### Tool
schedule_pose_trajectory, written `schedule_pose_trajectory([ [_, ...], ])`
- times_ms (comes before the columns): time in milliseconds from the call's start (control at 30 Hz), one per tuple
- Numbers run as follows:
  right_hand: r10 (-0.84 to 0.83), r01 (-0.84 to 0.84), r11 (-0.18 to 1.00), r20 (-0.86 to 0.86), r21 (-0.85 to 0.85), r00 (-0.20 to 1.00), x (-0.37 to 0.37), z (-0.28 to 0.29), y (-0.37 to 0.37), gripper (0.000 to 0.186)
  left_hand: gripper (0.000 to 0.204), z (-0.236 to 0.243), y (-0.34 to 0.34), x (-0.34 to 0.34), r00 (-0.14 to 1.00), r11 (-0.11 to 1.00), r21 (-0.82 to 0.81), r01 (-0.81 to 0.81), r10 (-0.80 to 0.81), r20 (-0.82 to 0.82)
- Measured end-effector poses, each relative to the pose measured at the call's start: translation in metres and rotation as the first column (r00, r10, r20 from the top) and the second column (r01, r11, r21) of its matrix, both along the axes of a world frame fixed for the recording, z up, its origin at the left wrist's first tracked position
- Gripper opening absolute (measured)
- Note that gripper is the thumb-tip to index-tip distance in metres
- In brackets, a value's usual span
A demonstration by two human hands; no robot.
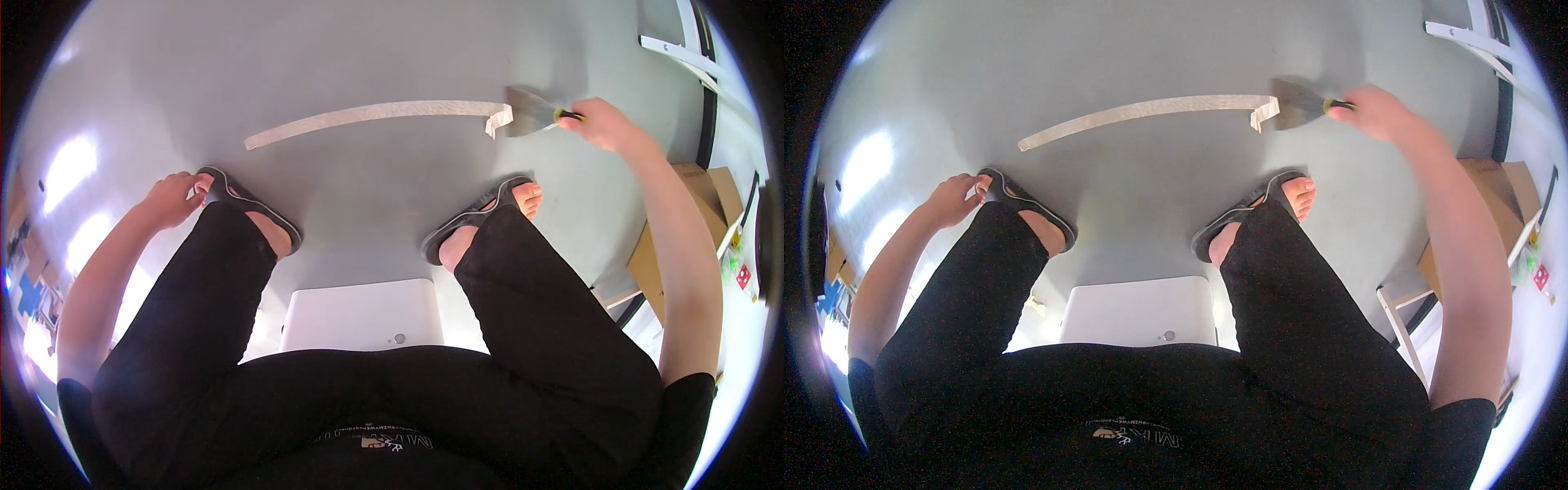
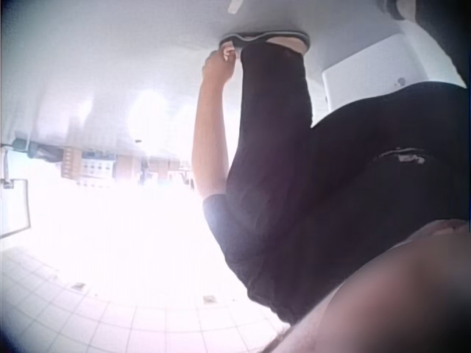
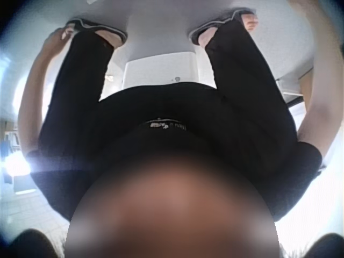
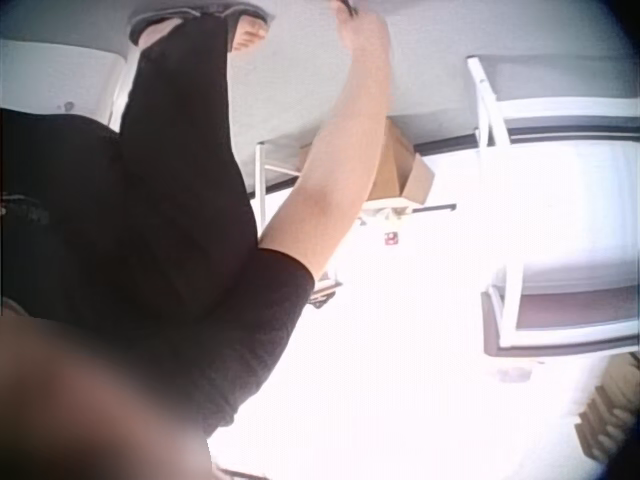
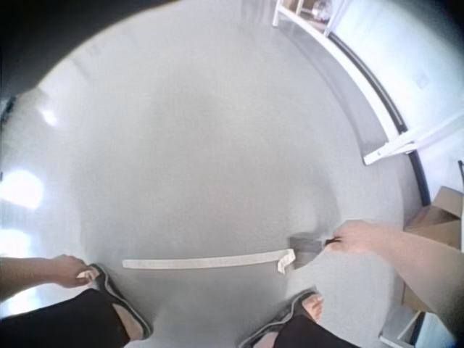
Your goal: Scraping tape and adhesive residue from a floor using a putty knife while seated on a stool.
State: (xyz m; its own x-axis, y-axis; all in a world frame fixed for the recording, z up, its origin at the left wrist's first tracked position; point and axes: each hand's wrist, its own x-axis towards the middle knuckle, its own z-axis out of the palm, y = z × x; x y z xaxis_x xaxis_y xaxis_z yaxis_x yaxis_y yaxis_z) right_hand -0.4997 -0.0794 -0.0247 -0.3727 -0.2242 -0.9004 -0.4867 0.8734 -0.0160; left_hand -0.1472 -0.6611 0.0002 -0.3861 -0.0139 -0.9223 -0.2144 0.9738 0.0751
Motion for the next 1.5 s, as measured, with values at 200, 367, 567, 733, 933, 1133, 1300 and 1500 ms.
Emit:
schedule_pose_trajectory([
  [200, -0.031, 0.031, 0.999, -0.019, 0.018, 0.999, -0.01, -0.002, 0.018, 0.048, 0.029, 0.004, 0.004, -0.009, 0.998, 0.999, -0.002, -0.033, 0.033, 0.055],
  [367, -0.006, 0.005, 1.0, -0.041, -0.031, 0.999, 0.0, 0.001, 0.01, 0.052, 0.028, 0.004, 0.004, -0.004, 0.998, 0.998, -0.014, -0.059, 0.059, 0.032],
  [567, -0.083, 0.084, 0.996, -0.057, 0.006, 0.995, 0.001, 0.004, -0.004, 0.052, 0.028, 0.003, 0.001, -0.01, 0.996, 0.997, -0.002, -0.071, 0.071, 0.053],
  [733, 0.009, -0.013, 0.999, -0.116, -0.032, 0.993, 0.006, -0.005, 0.009, 0.042, 0.027, 0.006, 0.009, -0.011, 0.999, 0.999, -0.018, -0.041, 0.041, 0.027],
  [933, -0.031, 0.034, 0.998, -0.072, 0.05, 0.997, -0.009, 0.003, 0.016, 0.05, 0.03, -0.004, -0.007, 0.0, 0.997, 0.998, 0.007, -0.065, 0.064, 0.045],
  [1133, 0.06, -0.063, 0.998, -0.103, -0.027, 0.993, 0.02, 0.008, -0.012, 0.049, 0.03, 0.01, 0.007, -0.006, 0.996, 0.995, 0.018, -0.094, 0.094, -0.002],
  [1300, 0.038, -0.043, 0.997, -0.075, -0.067, 0.996, 0.013, -0.004, 0.004, 0.049, 0.031, -0.002, -0.006, 0.006, 0.996, 0.996, -0.008, -0.088, 0.088, 0.002],
  [1500, 0.092, -0.093, 0.995, -0.022, -0.024, 0.995, 0.016, -0.002, -0.011, 0.051, 0.031, 0.003, -0.005, 0.006, 0.994, 0.994, 0.004, -0.105, 0.105, 0.001],
])
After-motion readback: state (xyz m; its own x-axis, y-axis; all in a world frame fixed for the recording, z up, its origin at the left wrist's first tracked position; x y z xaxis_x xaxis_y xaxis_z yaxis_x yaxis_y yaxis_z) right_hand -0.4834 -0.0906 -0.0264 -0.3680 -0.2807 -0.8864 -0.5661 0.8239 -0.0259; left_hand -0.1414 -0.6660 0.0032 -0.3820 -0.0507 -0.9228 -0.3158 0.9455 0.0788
